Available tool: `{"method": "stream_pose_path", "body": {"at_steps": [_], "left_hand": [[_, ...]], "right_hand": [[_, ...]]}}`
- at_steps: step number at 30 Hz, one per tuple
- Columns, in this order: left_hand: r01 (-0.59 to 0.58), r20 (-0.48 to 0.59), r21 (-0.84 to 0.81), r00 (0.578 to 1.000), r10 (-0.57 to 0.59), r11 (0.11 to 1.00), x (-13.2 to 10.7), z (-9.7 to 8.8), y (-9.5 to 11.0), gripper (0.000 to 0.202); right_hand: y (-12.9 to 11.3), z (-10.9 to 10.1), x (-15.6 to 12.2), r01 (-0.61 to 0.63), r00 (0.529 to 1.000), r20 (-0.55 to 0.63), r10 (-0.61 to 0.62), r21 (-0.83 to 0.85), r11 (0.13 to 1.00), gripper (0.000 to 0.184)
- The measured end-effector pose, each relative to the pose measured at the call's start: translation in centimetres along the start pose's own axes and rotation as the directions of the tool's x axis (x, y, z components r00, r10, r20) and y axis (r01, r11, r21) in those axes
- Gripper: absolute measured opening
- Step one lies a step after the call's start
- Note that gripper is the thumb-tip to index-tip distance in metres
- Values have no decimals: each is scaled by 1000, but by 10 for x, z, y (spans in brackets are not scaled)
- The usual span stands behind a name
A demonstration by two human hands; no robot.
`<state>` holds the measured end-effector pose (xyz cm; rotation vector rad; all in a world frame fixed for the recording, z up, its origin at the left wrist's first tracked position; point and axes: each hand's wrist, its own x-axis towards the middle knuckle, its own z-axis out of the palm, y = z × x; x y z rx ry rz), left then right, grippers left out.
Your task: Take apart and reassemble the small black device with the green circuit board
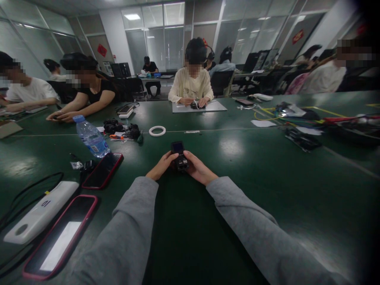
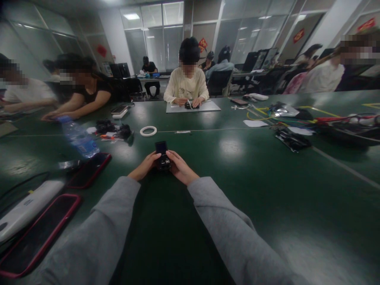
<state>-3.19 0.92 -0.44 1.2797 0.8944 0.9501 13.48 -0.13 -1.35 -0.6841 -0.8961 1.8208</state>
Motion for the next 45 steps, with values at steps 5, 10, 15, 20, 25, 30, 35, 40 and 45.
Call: {"method": "stream_pose_path", "body": {"at_steps": [5,10,15,20,25,30,35,40,45], "left_hand": [[-6,-7,10,1000,7,1000,0,0,0,54],[-6,12,-9,1000,6,1000,-1,-1,2,57],[-20,-15,-20,1000,19,1000,0,-1,1,58],[-31,-34,-44,999,29,999,2,-1,-2,58],[-40,-21,-55,999,39,998,2,0,-2,57],[-41,-50,-53,998,38,998,3,0,-3,57],[-42,-31,-40,999,40,998,2,0,-3,56],[-22,-7,-22,1000,21,1000,3,-3,-3,56],[-45,-19,28,999,46,999,3,-4,-5,48]], "right_hand": [[0,-2,0,-8,1000,-11,8,5,1000,40],[-1,0,-1,-2,1000,-9,2,-2,1000,41],[-1,1,-1,-4,999,-31,5,12,1000,38],[1,0,1,-14,999,-50,15,17,1000,40],[2,0,2,-6,999,-38,7,11,1000,42],[1,1,1,-5,1000,-7,5,6,1000,44],[1,1,1,-9,1000,-29,10,26,1000,42],[-1,1,1,-13,998,-54,17,69,998,39],[-2,3,0,-5,997,-73,12,94,996,41]]}}
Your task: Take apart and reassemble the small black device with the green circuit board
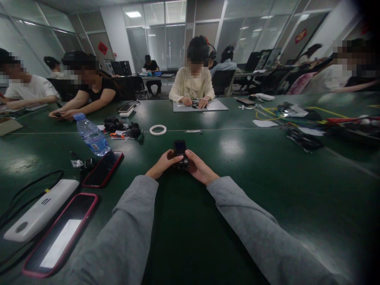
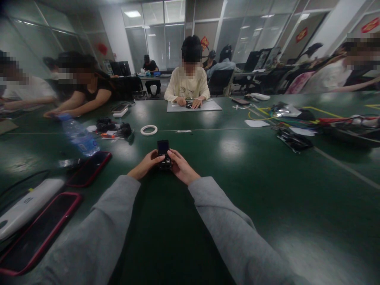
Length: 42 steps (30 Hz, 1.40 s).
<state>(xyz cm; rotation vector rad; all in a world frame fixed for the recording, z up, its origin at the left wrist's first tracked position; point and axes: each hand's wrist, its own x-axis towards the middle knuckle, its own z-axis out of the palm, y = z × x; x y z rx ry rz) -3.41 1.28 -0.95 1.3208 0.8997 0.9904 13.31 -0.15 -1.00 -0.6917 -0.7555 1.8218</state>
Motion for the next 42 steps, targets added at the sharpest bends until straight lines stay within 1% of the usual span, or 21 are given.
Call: {"method": "stream_pose_path", "body": {"at_steps": [3,6,9,15,23,29,33,37,42], "left_hand": [[-10,-38,16,999,11,1000,0,1,0,43],[-6,-69,41,998,8,999,0,2,1,43],[0,-60,48,998,3,999,0,2,3,44],[0,-42,10,999,1,1000,-1,3,6,45],[-27,-78,34,997,30,999,-2,1,3,44],[-27,-87,18,996,29,999,-1,2,1,44],[14,-82,46,997,-11,999,0,4,1,46],[12,-98,96,995,-2,995,2,7,0,47],[7,-54,112,999,-1,994,2,8,0,49]], "right_hand": [[1,-1,1,4,1000,-8,-4,-6,1000,41],[2,-4,3,4,1000,-11,-4,-17,1000,41],[2,-5,3,8,1000,0,-8,-24,1000,42],[1,-4,2,30,1000,-8,-30,-21,999,47],[1,-5,4,28,999,-19,-28,-24,999,50],[0,-2,2,37,999,-9,-37,-38,999,45],[-2,4,-1,52,999,-13,-52,-29,998,41],[-3,6,-1,61,998,-32,-61,-9,998,40],[-3,6,-1,45,998,-51,-46,-18,999,41]]}}
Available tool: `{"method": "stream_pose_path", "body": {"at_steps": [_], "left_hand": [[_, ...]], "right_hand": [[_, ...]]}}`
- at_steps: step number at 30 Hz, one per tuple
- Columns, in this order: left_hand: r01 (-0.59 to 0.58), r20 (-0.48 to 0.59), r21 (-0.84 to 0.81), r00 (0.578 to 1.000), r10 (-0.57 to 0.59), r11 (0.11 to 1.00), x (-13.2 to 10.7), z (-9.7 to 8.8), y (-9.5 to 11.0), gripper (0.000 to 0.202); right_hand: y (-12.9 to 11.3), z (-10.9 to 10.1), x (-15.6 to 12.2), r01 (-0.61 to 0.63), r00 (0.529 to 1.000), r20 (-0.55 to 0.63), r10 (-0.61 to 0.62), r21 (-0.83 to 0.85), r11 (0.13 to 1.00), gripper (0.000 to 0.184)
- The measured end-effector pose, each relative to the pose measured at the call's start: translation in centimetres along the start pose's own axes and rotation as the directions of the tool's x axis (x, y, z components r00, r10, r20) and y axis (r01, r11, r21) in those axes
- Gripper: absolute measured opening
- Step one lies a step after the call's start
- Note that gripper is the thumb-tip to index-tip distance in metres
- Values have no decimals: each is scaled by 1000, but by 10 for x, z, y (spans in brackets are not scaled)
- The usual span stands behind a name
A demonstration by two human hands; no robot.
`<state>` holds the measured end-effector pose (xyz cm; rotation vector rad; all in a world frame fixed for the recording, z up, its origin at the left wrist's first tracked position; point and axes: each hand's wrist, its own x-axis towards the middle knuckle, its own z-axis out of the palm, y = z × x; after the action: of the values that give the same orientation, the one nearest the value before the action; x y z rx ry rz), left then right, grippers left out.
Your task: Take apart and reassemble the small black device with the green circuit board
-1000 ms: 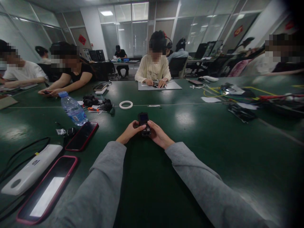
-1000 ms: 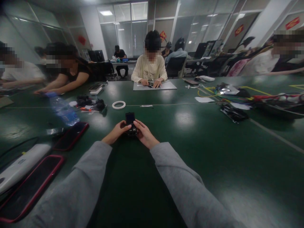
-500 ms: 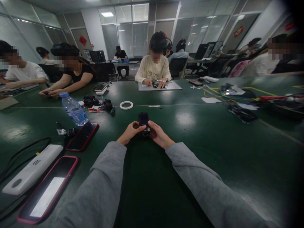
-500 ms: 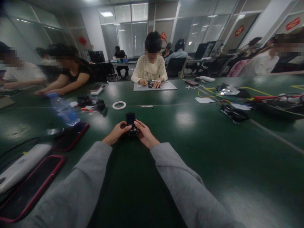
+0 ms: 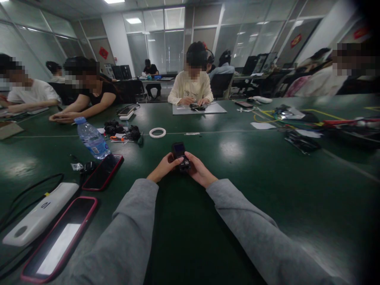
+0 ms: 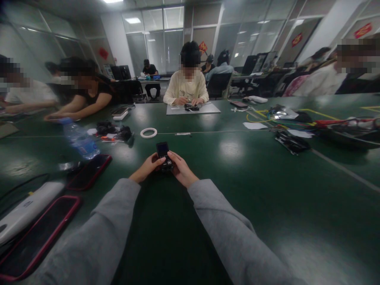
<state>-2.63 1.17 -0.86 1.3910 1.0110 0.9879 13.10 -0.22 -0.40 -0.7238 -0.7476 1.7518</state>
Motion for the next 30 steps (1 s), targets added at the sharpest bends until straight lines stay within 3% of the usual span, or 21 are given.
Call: {"method": "stream_pose_path", "body": {"at_steps": [7,20,30], "left_hand": [[15,19,-26,1000,-14,1000,-3,-1,3,56],[-27,-65,-36,998,24,999,-3,-2,-1,51],[-15,-18,-50,1000,15,999,-2,-3,-2,52]], "right_hand": [[2,-4,1,-9,1000,26,10,-38,999,40],[4,-2,3,2,998,66,0,-37,999,36],[6,-10,5,-22,994,102,28,-55,998,34]]}}
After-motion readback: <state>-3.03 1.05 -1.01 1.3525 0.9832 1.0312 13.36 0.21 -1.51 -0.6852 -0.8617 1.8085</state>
